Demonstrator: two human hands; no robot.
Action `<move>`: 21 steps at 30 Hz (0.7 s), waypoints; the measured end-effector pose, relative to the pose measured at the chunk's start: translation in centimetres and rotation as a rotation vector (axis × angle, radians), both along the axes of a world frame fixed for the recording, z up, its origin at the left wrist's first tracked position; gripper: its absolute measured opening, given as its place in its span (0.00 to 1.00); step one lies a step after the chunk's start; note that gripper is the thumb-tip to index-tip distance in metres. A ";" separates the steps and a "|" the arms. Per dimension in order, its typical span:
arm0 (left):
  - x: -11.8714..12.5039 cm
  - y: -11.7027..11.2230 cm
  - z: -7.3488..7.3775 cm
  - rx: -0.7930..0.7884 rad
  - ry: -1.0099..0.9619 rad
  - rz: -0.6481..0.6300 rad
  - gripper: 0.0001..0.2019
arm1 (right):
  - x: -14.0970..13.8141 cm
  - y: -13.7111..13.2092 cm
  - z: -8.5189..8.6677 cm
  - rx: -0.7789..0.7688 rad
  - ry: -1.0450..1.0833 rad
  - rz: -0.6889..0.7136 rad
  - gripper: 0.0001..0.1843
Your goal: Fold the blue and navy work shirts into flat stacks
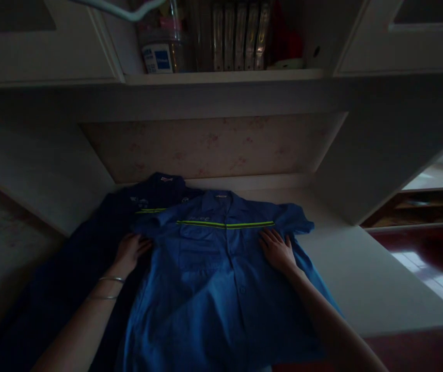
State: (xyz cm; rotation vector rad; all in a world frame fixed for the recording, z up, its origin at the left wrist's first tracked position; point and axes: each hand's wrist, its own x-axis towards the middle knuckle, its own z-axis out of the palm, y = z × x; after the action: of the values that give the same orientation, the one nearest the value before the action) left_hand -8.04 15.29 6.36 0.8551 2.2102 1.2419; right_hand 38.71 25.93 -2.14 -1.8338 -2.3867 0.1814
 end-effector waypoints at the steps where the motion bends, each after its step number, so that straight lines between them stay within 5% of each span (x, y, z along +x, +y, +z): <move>1: -1.0 -0.7 0.0 -0.003 -0.061 0.029 0.07 | 0.0 0.1 0.0 0.005 -0.001 -0.002 0.27; 4: -2.7 -2.4 -0.1 -0.006 -0.085 0.097 0.06 | -0.2 0.0 -0.4 0.008 -0.004 -0.008 0.27; 8: -2.0 -1.5 0.7 0.047 0.190 0.128 0.09 | -0.5 -0.2 -0.1 0.000 0.012 -0.021 0.27; 15: 3.9 5.7 0.2 0.011 0.536 -0.555 0.18 | -0.7 4.1 3.9 0.092 0.137 -0.122 0.26; 18: 3.1 8.8 -1.2 -0.114 0.644 -0.626 0.20 | 0.5 7.9 4.4 0.052 0.144 -0.156 0.27; 21: -0.3 10.5 -2.3 -0.243 0.731 -0.588 0.23 | 2.5 10.8 3.2 -0.030 0.101 -0.204 0.27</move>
State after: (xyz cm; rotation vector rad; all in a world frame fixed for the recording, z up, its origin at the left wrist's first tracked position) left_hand -8.33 25.75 4.03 1.8894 2.2576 0.3910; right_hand 41.20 36.77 1.04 -2.0153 -2.1259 0.2829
